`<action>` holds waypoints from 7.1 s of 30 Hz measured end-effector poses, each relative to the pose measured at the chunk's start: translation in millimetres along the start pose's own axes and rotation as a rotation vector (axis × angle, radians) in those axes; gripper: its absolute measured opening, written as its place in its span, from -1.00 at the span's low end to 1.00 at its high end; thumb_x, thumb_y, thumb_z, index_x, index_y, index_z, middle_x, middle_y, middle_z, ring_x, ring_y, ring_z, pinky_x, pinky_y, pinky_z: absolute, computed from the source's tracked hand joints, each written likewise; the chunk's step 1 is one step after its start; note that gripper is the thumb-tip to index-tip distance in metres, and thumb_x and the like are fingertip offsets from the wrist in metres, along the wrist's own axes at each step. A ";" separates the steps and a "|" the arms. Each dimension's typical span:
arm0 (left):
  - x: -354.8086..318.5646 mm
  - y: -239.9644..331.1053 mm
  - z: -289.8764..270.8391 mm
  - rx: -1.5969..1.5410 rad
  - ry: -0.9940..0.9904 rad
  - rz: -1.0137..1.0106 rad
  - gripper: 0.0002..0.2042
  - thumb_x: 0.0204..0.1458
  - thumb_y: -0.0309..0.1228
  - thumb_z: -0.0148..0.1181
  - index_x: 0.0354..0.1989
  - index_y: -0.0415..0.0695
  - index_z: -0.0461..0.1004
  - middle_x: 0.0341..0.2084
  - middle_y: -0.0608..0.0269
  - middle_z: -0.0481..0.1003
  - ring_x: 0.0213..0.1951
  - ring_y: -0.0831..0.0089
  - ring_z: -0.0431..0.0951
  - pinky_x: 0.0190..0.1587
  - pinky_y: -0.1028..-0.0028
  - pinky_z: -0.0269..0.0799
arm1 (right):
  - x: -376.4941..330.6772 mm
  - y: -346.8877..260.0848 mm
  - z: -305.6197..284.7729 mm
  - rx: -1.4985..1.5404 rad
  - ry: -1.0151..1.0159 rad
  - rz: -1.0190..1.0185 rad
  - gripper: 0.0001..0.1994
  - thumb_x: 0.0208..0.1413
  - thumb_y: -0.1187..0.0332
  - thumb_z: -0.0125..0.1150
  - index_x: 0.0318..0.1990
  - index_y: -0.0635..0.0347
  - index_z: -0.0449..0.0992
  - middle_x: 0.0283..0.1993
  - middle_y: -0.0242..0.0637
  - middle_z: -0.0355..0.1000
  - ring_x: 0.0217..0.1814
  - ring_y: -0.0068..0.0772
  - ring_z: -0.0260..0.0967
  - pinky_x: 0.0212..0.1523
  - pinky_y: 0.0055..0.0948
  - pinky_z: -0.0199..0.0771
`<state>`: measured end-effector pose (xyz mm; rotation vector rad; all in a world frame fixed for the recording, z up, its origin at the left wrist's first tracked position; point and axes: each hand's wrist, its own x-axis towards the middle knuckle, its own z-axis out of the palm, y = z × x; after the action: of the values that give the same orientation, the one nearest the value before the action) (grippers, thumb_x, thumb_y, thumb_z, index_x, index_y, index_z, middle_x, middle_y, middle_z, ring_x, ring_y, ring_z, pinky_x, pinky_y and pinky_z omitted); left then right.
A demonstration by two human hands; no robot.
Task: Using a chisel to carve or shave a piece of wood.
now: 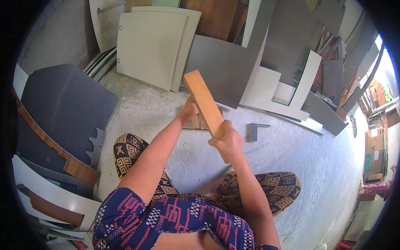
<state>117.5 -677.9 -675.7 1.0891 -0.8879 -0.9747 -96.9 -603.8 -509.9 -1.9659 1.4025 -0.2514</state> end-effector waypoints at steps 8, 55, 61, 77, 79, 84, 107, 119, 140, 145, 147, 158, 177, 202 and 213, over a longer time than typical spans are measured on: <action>4.5 0.1 -12.9 0.292 0.002 -0.262 -0.62 -0.26 -0.60 0.30 -0.15 -0.20 0.54 -0.38 0.30 0.57 -0.33 0.52 0.55 -0.26 0.46 0.45 | -7.1 -20.1 1.0 0.491 0.339 -0.223 -0.23 -0.31 0.24 0.43 0.13 0.26 0.23 -0.25 0.06 0.47 -0.23 0.05 0.48 -0.15 -0.16 0.44; 8.1 -19.7 38.1 0.065 -0.054 -0.208 -0.82 -0.26 -0.59 0.32 -0.44 -0.15 0.47 -0.50 0.42 0.48 -0.43 0.56 0.46 -0.34 0.46 0.41 | 1.5 8.9 -34.7 0.537 0.246 0.048 -0.33 -0.39 0.37 0.46 0.00 0.35 0.35 -0.18 -0.21 0.43 -0.16 -0.35 0.39 -0.10 -0.37 0.42; 12.3 -34.1 32.5 0.072 -0.137 -0.236 -0.78 -0.26 -0.56 0.32 -0.38 -0.15 0.48 -0.49 0.41 0.47 -0.42 0.56 0.46 -0.31 0.46 0.41 | -3.3 0.1 -32.3 0.527 0.371 -0.068 -0.26 -0.37 0.35 0.46 0.10 0.32 0.31 -0.09 -0.17 0.44 -0.07 -0.30 0.42 -0.03 -0.35 0.42; 21.3 -49.0 28.6 0.112 -0.134 -0.254 -0.65 -0.19 -0.60 0.36 -0.13 -0.23 0.54 -0.25 0.24 0.61 -0.21 0.49 0.59 -0.16 0.47 0.48 | -10.7 -9.5 -24.9 0.381 0.351 -0.206 -0.26 -0.33 0.28 0.43 0.09 0.33 0.26 -0.11 0.02 0.45 -0.08 -0.12 0.47 -0.01 -0.28 0.42; 21.5 -51.4 28.7 0.146 -0.149 -0.266 -0.66 -0.18 -0.60 0.35 -0.14 -0.21 0.55 -0.28 0.27 0.60 -0.24 0.51 0.57 -0.19 0.47 0.47 | -10.9 2.1 -15.0 0.434 0.431 -0.208 -0.26 -0.33 0.27 0.43 0.10 0.31 0.25 -0.16 0.02 0.46 -0.10 -0.09 0.47 -0.03 -0.27 0.43; 17.0 -20.6 49.3 -0.189 -0.156 -0.229 -0.68 -0.19 -0.59 0.31 -0.16 -0.17 0.55 -0.38 0.37 0.57 -0.33 0.60 0.51 -0.27 0.47 0.43 | 4.4 28.4 -13.6 -0.050 0.051 0.102 -0.27 -0.34 0.25 0.41 0.09 0.27 0.26 -0.25 0.03 0.47 -0.18 0.00 0.47 -0.11 -0.24 0.44; 12.7 15.3 30.6 -0.018 -0.060 -0.215 -0.80 -0.18 -0.55 0.37 -0.38 -0.06 0.49 -0.46 0.38 0.50 -0.35 0.56 0.52 -0.31 0.45 0.47 | -7.6 13.6 -39.1 0.650 0.284 0.065 -0.47 -0.36 0.37 0.44 -0.16 0.35 0.37 -0.28 -0.24 0.40 -0.27 -0.43 0.36 -0.19 -0.43 0.39; -15.9 -16.7 30.5 0.153 -0.072 -0.265 -0.82 -0.22 -0.55 0.36 -0.43 -0.11 0.48 -0.46 0.42 0.50 -0.35 0.58 0.48 -0.23 0.45 0.43 | -21.9 10.4 -29.4 0.515 0.328 -0.056 -0.28 -0.38 0.30 0.47 0.05 0.35 0.33 -0.17 -0.16 0.46 -0.13 -0.26 0.43 -0.08 -0.33 0.42; -8.1 -25.4 41.9 -0.050 -0.197 -0.132 -0.75 -0.08 -0.46 0.29 -0.18 -0.23 0.57 -0.29 0.19 0.61 -0.23 0.45 0.60 -0.21 0.45 0.48 | -23.2 34.1 -15.7 0.088 0.106 0.077 -0.23 -0.36 0.24 0.42 0.11 0.30 0.26 -0.20 0.04 0.46 -0.15 0.03 0.47 -0.11 -0.21 0.44; 2.9 -41.6 35.3 0.297 -0.119 -0.148 -0.76 -0.08 -0.43 0.34 -0.23 -0.25 0.58 -0.37 0.22 0.60 -0.35 0.49 0.56 -0.28 0.44 0.46 | -27.3 2.1 -20.2 0.254 0.223 -0.110 -0.25 -0.35 0.26 0.41 0.10 0.31 0.27 -0.22 0.03 0.45 -0.17 -0.01 0.47 -0.09 -0.24 0.44; -3.0 -48.3 25.5 0.224 -0.087 -0.171 -0.77 -0.10 -0.45 0.35 -0.25 -0.25 0.58 -0.38 0.25 0.60 -0.38 0.52 0.53 -0.31 0.44 0.45 | -27.4 -0.9 -15.0 0.342 0.315 -0.200 -0.26 -0.34 0.26 0.40 0.10 0.31 0.27 -0.22 0.03 0.45 -0.17 -0.02 0.47 -0.09 -0.24 0.44; -3.1 -37.9 26.2 0.133 -0.071 -0.315 -0.80 -0.21 -0.53 0.30 -0.34 -0.25 0.55 -0.46 0.29 0.56 -0.37 0.47 0.55 -0.30 0.41 0.47 | -26.2 3.6 -24.7 0.290 0.289 -0.074 -0.28 -0.33 0.22 0.40 0.07 0.26 0.26 -0.23 0.08 0.46 -0.18 0.14 0.46 -0.14 -0.13 0.43; -2.3 9.3 12.6 0.136 -0.011 -0.256 -0.82 -0.22 -0.54 0.36 -0.42 -0.09 0.50 -0.48 0.39 0.51 -0.42 0.56 0.50 -0.41 0.46 0.43 | -24.7 9.5 -36.6 0.736 0.221 0.093 -0.47 -0.34 0.39 0.44 -0.15 0.35 0.36 -0.29 -0.27 0.39 -0.26 -0.42 0.35 -0.21 -0.45 0.37; -20.5 -18.6 -9.0 0.136 0.009 0.101 -0.80 -0.02 -0.42 0.29 -0.24 -0.24 0.57 -0.43 0.27 0.58 -0.38 0.44 0.56 -0.30 0.37 0.47 | -19.8 2.5 -3.9 0.031 0.033 -0.109 -0.31 -0.34 0.19 0.41 0.00 0.25 0.26 -0.25 0.06 0.46 -0.21 0.19 0.44 -0.19 -0.13 0.44; -20.3 3.6 2.3 -0.050 -0.028 -0.257 -0.72 -0.28 -0.49 0.36 -0.31 -0.22 0.54 -0.41 0.26 0.58 -0.35 0.45 0.56 -0.24 0.38 0.47 | -18.1 16.9 -6.6 0.013 0.056 -0.038 -0.25 -0.34 0.19 0.41 0.09 0.29 0.26 -0.23 0.07 0.45 -0.23 0.05 0.45 -0.19 -0.17 0.43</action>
<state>109.5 -658.8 -673.7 1.1680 -0.7540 -1.2202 -120.2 -593.4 -511.6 -1.9903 1.3959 -0.3354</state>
